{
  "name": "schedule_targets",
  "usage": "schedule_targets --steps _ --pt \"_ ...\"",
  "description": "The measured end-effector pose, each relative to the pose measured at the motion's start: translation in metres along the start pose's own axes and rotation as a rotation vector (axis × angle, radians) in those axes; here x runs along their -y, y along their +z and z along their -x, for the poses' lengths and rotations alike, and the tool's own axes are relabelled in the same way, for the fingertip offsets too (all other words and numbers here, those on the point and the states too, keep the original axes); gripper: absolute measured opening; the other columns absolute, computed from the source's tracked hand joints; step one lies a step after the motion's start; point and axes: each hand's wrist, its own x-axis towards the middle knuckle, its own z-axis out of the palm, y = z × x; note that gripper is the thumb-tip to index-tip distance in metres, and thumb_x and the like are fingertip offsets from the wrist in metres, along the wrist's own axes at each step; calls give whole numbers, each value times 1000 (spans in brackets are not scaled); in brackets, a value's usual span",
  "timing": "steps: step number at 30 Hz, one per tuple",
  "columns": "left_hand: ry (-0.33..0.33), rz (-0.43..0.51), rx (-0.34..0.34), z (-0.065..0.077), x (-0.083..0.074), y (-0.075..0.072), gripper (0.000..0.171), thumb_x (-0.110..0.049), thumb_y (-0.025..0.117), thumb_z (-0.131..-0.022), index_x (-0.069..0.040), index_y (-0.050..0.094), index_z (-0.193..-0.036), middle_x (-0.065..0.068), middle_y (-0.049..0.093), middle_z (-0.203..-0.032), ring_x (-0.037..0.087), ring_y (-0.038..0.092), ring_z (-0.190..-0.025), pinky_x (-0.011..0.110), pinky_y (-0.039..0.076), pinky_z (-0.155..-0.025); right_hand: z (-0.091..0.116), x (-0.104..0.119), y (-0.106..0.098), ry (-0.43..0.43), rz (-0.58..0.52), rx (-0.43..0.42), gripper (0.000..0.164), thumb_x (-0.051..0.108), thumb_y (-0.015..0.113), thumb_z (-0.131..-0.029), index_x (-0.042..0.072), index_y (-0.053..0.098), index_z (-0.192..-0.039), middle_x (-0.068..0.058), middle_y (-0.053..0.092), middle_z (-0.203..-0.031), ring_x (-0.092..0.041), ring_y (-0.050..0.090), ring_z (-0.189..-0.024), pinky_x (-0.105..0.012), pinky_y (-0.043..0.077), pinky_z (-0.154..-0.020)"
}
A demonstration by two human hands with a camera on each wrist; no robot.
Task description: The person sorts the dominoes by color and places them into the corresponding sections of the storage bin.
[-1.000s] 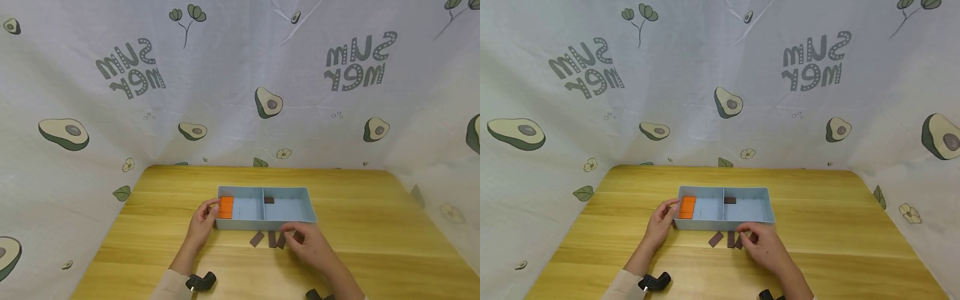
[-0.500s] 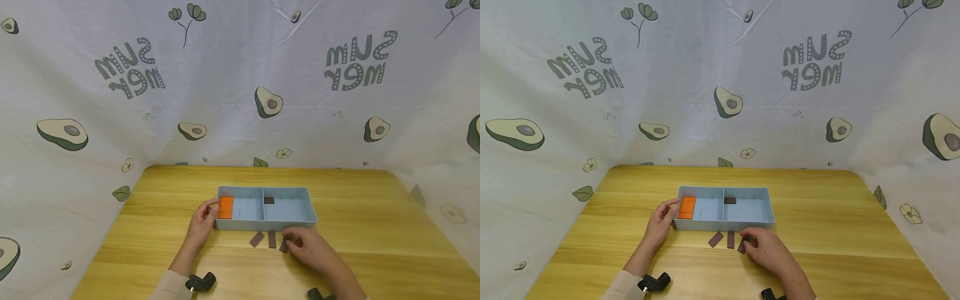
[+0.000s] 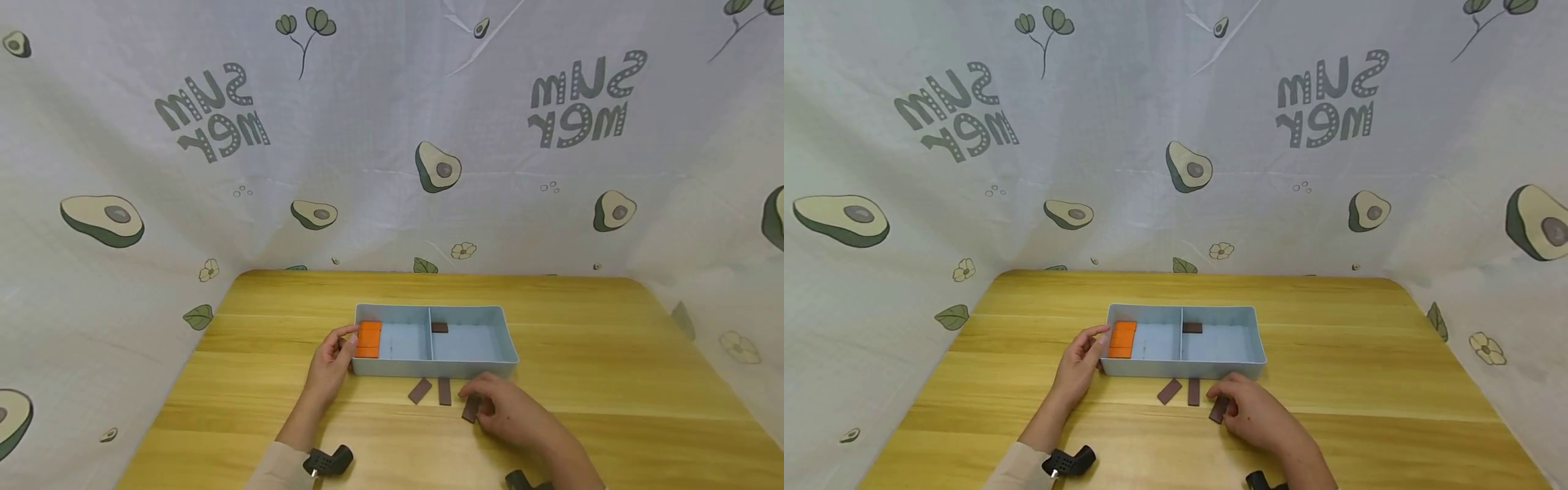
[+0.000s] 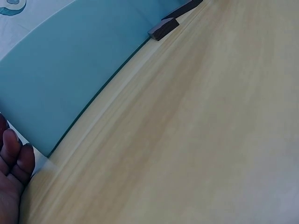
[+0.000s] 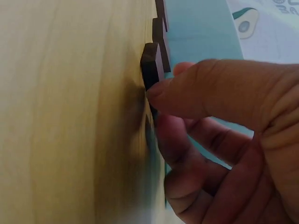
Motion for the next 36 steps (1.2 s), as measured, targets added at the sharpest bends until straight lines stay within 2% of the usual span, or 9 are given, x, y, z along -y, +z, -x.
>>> schedule_targets --steps 6,11,18,25,31,36 --pt "1 -3 -7 1 -1 1 29 -24 61 -104 -13 67 -130 1 49 -81 11 47 -66 20 42 -60 0 2 1 73 58 -23 31 1 76 -82 20 72 -106 6 63 -102 -7 49 -86 -24 45 -72" --pt "-2 -3 -8 1 0 1 29 -25 61 -104 -13 67 -129 1 49 -81 11 48 -67 20 42 -60 -1 1 1 83 63 -15 29 4 79 -82 19 73 -106 7 67 -102 -6 51 -85 -24 47 -72" --pt "-7 -5 -9 1 0 1 29 -25 62 -103 -13 67 -129 0 48 -81 11 48 -67 20 43 -60 -2 -3 -1 69 -27 24 28 5 78 -82 13 72 -109 2 69 -103 -4 54 -81 -23 48 -68" --pt "-11 -7 -5 1 -1 1 29 -26 61 -104 -13 66 -130 1 48 -82 12 49 -68 21 43 -61 -1 -2 -4 102 -119 36 28 7 78 -85 12 72 -112 1 68 -101 -9 58 -84 -23 50 -69" --pt "-10 -3 -4 2 -1 1 30 -26 61 -104 -14 66 -130 1 48 -82 12 48 -69 20 42 -61 -1 1 -5 110 -137 20 29 9 79 -85 13 71 -112 1 68 -99 -12 60 -87 -23 51 -70" --pt "-8 -1 -5 2 -1 2 29 -26 62 -103 -14 67 -130 1 48 -81 13 48 -68 21 43 -61 0 2 -7 94 -138 0 28 10 79 -86 13 71 -113 0 67 -100 -9 59 -85 -23 50 -69"
